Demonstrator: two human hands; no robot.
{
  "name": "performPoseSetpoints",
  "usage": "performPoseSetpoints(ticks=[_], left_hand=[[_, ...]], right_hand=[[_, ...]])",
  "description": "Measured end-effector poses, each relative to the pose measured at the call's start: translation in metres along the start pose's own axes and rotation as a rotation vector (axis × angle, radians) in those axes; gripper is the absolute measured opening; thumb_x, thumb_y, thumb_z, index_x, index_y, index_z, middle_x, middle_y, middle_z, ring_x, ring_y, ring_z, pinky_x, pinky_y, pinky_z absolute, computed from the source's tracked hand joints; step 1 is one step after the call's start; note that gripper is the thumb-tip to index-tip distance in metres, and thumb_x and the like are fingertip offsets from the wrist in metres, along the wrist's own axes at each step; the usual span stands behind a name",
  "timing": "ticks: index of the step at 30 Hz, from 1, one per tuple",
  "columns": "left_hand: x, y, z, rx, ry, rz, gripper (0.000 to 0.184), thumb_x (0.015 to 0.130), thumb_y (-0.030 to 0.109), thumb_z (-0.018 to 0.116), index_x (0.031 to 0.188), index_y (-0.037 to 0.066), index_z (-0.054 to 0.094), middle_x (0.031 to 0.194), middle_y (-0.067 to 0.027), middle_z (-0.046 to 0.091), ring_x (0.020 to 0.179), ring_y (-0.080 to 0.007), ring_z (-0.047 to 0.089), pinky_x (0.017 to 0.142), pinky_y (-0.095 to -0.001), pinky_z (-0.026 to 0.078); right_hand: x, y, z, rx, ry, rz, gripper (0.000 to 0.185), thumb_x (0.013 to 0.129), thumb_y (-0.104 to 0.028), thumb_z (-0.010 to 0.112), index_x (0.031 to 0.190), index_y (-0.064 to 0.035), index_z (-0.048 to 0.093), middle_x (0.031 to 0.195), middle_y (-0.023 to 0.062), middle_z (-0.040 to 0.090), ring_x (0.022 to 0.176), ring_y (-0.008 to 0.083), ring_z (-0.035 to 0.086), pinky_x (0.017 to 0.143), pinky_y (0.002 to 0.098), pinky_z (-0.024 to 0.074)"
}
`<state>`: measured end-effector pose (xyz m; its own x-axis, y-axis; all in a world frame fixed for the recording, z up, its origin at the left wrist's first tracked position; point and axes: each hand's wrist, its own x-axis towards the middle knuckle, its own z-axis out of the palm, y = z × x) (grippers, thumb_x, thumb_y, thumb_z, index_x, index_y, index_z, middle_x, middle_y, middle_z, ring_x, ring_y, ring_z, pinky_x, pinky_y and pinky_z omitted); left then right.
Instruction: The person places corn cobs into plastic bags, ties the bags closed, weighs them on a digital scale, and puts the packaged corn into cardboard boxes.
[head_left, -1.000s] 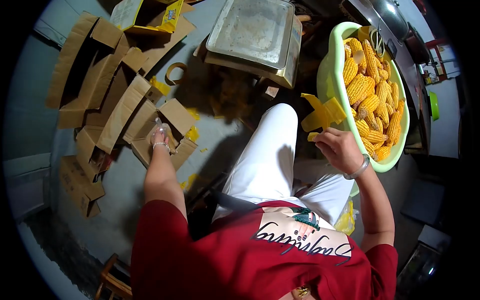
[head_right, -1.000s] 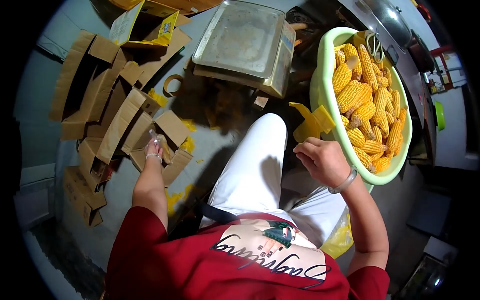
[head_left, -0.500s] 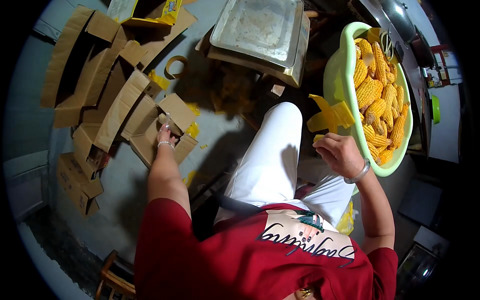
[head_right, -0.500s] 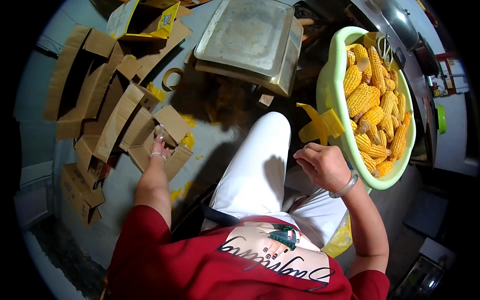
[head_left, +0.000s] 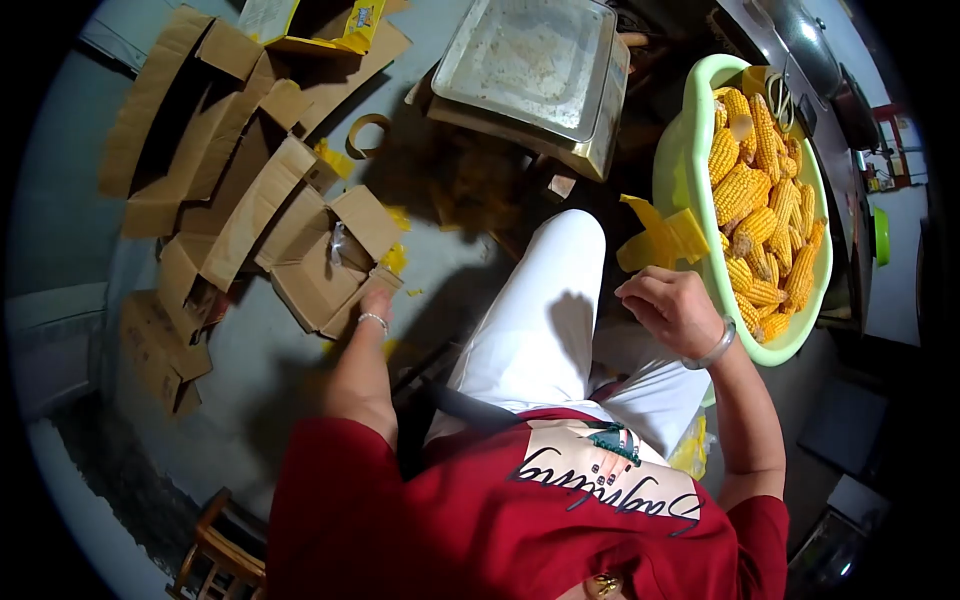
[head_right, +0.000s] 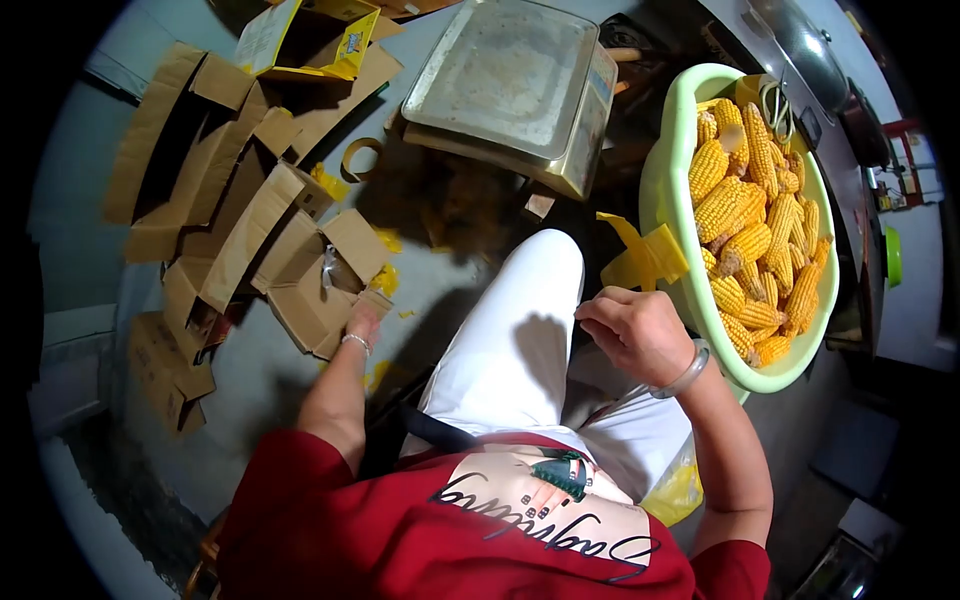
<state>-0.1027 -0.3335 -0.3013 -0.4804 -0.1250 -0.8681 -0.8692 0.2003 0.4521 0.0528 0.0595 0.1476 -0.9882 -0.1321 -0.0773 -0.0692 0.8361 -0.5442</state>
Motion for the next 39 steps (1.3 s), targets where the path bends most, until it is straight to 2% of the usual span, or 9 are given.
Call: performPoseSetpoints(ticks=[3,6,10,16,19,22,28,31,39], left_hand=[[-0.005,-0.017,0.001,0.362,0.196,0.146,0.033,0.085,0.019,0.048,0.111,0.009,0.065,0.104,-0.0132,0.067,0.116,-0.0254,0.052,0.096,-0.0348,0.041],[-0.029,0.014,-0.004,1.029,0.184,0.394,0.038,0.080,0.010,0.051,0.116,0.010,0.063,0.115,-0.0170,0.062,0.122,-0.0273,0.048,0.101,-0.0374,0.038],[0.005,0.024,-0.017,1.334,0.087,0.538,0.043,0.074,0.024,0.063,0.116,0.013,0.063,0.121,-0.0171,0.058,0.119,-0.0314,0.050,0.108,-0.0360,0.030],[-0.007,0.069,0.001,1.293,-0.195,0.357,0.051,0.074,0.029,0.065,0.121,0.009,0.059,0.129,-0.0233,0.050,0.130,-0.0341,0.037,0.111,-0.0346,0.025],[0.061,0.033,-0.004,1.162,-0.329,0.292,0.061,0.074,0.031,0.068,0.127,0.005,0.053,0.132,-0.0240,0.047,0.129,-0.0329,0.038,0.109,-0.0339,0.028],[0.043,0.040,0.004,1.406,-0.211,0.342,0.068,0.072,0.031,0.069,0.132,0.007,0.048,0.134,-0.0198,0.047,0.125,-0.0302,0.044,0.106,-0.0329,0.034],[-0.019,0.081,0.017,1.065,-0.403,0.445,0.083,0.071,0.034,0.074,0.138,0.003,0.036,0.138,-0.0191,0.042,0.129,-0.0308,0.039,0.108,-0.0354,0.031],[-0.008,0.049,0.048,1.168,-0.322,0.524,0.090,0.071,0.035,0.075,0.140,0.001,0.030,0.142,-0.0215,0.034,0.131,-0.0320,0.035,0.109,-0.0352,0.030],[-0.044,0.009,0.133,0.973,-0.281,0.273,0.102,0.065,0.042,0.078,0.140,-0.002,0.025,0.147,-0.0252,0.020,0.135,-0.0391,0.023,0.111,-0.0372,0.027]], right_hand=[[0.001,-0.012,-0.006,0.035,-0.003,-0.046,0.012,0.074,-0.002,0.065,0.086,-0.0019,0.064,0.075,0.0115,0.060,0.063,0.0294,0.060,0.057,0.0351,0.0496],[-0.002,-0.011,-0.010,-0.003,-0.019,-0.058,0.013,0.073,-0.001,0.064,0.086,-0.0020,0.063,0.075,0.0114,0.060,0.063,0.0293,0.060,0.057,0.0349,0.0496],[-0.005,0.001,-0.009,0.028,0.002,0.001,0.014,0.073,0.000,0.063,0.087,-0.0020,0.063,0.076,0.0115,0.061,0.062,0.0295,0.060,0.057,0.0349,0.0496],[0.003,0.011,-0.004,0.117,-0.037,0.072,0.015,0.073,0.001,0.063,0.088,-0.0013,0.063,0.078,0.0121,0.062,0.068,0.0296,0.061,0.060,0.0352,0.0501],[0.012,0.016,-0.001,0.162,-0.066,0.097,0.014,0.073,0.001,0.063,0.087,-0.0008,0.063,0.079,0.0123,0.062,0.071,0.0299,0.061,0.063,0.0356,0.0504],[0.018,0.024,0.004,0.201,-0.053,0.115,0.013,0.074,0.001,0.063,0.087,-0.0003,0.063,0.080,0.0127,0.063,0.072,0.0302,0.061,0.065,0.0361,0.0504],[0.025,0.029,0.002,0.228,-0.044,0.184,0.013,0.075,0.003,0.062,0.087,-0.0007,0.064,0.078,0.0133,0.062,0.070,0.0301,0.062,0.063,0.0350,0.0504],[0.024,0.028,0.001,0.231,-0.020,0.200,0.015,0.074,0.004,0.063,0.088,-0.0011,0.064,0.077,0.0137,0.062,0.067,0.0304,0.061,0.061,0.0344,0.0503],[0.011,0.021,-0.002,0.207,-0.060,0.132,0.016,0.073,0.004,0.063,0.088,-0.0006,0.063,0.078,0.0132,0.062,0.070,0.0297,0.061,0.063,0.0345,0.0505]])
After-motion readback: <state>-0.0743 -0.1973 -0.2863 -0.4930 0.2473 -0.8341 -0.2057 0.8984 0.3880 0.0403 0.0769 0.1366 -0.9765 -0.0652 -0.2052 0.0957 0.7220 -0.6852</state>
